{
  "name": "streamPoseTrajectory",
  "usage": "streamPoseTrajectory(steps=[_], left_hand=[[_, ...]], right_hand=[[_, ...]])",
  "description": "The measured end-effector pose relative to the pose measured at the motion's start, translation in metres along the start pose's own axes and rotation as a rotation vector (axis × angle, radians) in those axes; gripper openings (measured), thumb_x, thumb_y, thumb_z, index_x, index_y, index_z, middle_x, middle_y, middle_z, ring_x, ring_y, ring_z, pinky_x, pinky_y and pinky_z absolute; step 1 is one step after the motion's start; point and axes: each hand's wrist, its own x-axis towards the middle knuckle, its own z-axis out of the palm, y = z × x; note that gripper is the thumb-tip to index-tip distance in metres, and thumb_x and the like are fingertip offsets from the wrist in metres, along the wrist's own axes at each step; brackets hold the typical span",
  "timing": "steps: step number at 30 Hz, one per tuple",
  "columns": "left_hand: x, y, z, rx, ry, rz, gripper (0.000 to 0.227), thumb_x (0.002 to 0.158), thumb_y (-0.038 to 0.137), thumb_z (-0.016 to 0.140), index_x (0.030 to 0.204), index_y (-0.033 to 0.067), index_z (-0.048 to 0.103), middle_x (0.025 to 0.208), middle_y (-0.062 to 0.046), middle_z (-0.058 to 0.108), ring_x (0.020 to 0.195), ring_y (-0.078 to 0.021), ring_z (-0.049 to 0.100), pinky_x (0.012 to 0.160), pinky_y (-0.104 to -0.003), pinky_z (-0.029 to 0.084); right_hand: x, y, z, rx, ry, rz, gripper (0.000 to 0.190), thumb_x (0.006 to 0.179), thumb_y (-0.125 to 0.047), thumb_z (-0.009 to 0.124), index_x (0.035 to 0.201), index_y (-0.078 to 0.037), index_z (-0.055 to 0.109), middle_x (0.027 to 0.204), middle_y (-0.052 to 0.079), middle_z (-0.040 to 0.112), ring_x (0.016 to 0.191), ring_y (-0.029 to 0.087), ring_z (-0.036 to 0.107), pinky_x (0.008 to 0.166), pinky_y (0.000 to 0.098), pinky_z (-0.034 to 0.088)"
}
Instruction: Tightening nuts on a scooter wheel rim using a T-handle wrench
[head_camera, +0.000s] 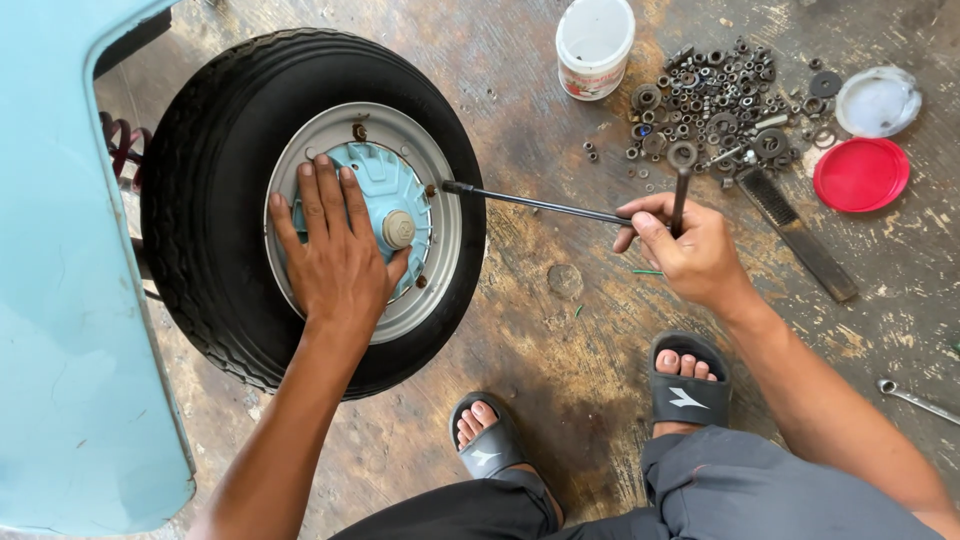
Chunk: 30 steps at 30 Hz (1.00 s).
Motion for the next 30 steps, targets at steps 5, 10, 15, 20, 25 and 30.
streamPoseTrajectory(steps=[5,10,15,20,25,30], left_hand=[[-0.001,0.001,0.002,0.003,-0.010,-0.001,0.112,0.074,0.063,0.082,0.156,-0.0049,0.047,0.164,-0.028,0.038,0.158,-0.0408,0.027,0.125,-0.066,0.007],[0.000,0.000,0.003,-0.050,-0.010,0.003,0.111,0.075,0.058,0.083,0.156,-0.0075,0.047,0.164,-0.031,0.037,0.158,-0.0432,0.026,0.123,-0.067,0.007],[0.001,0.001,0.004,-0.114,-0.043,-0.005,0.110,0.076,0.053,0.083,0.157,-0.0101,0.045,0.165,-0.033,0.034,0.158,-0.0444,0.023,0.123,-0.068,0.004],[0.003,-0.003,0.005,-0.103,-0.038,0.001,0.112,0.074,0.056,0.083,0.157,-0.0083,0.045,0.164,-0.031,0.036,0.158,-0.0428,0.025,0.124,-0.067,0.005],[0.009,-0.008,0.008,-0.053,-0.014,0.033,0.114,0.069,0.064,0.082,0.155,-0.0029,0.049,0.163,-0.025,0.040,0.157,-0.0369,0.029,0.126,-0.063,0.006],[0.031,-0.015,-0.003,-0.113,0.158,0.102,0.100,0.082,0.085,0.068,0.139,0.0031,0.067,0.156,-0.017,0.052,0.149,-0.0302,0.041,0.121,-0.058,0.018]], right_hand=[[0.007,0.002,0.001,0.060,-0.035,0.024,0.018,0.105,-0.002,0.051,0.115,0.006,0.065,0.079,0.021,0.072,0.043,0.007,0.045,0.043,0.0184,0.035],[0.016,-0.001,0.004,0.099,-0.059,0.023,0.018,0.105,-0.002,0.051,0.114,0.008,0.064,0.080,0.023,0.072,0.042,0.007,0.045,0.042,0.0189,0.034],[0.035,-0.011,0.000,0.167,-0.088,0.221,0.020,0.106,-0.002,0.049,0.114,0.011,0.062,0.080,0.026,0.071,0.039,0.010,0.045,0.040,0.0207,0.033],[0.052,-0.030,0.000,0.244,-0.091,0.317,0.018,0.105,-0.005,0.049,0.114,0.006,0.060,0.081,0.021,0.071,0.040,0.006,0.046,0.039,0.0189,0.033],[0.062,-0.029,0.005,-0.024,-0.064,0.227,0.022,0.109,-0.008,0.045,0.117,0.008,0.057,0.080,0.021,0.069,0.041,0.011,0.049,0.040,0.0232,0.035],[0.050,-0.010,0.016,-0.370,0.188,0.003,0.018,0.112,-0.019,0.055,0.115,-0.003,0.060,0.088,0.012,0.060,0.061,0.020,0.055,0.062,0.0320,0.047]])
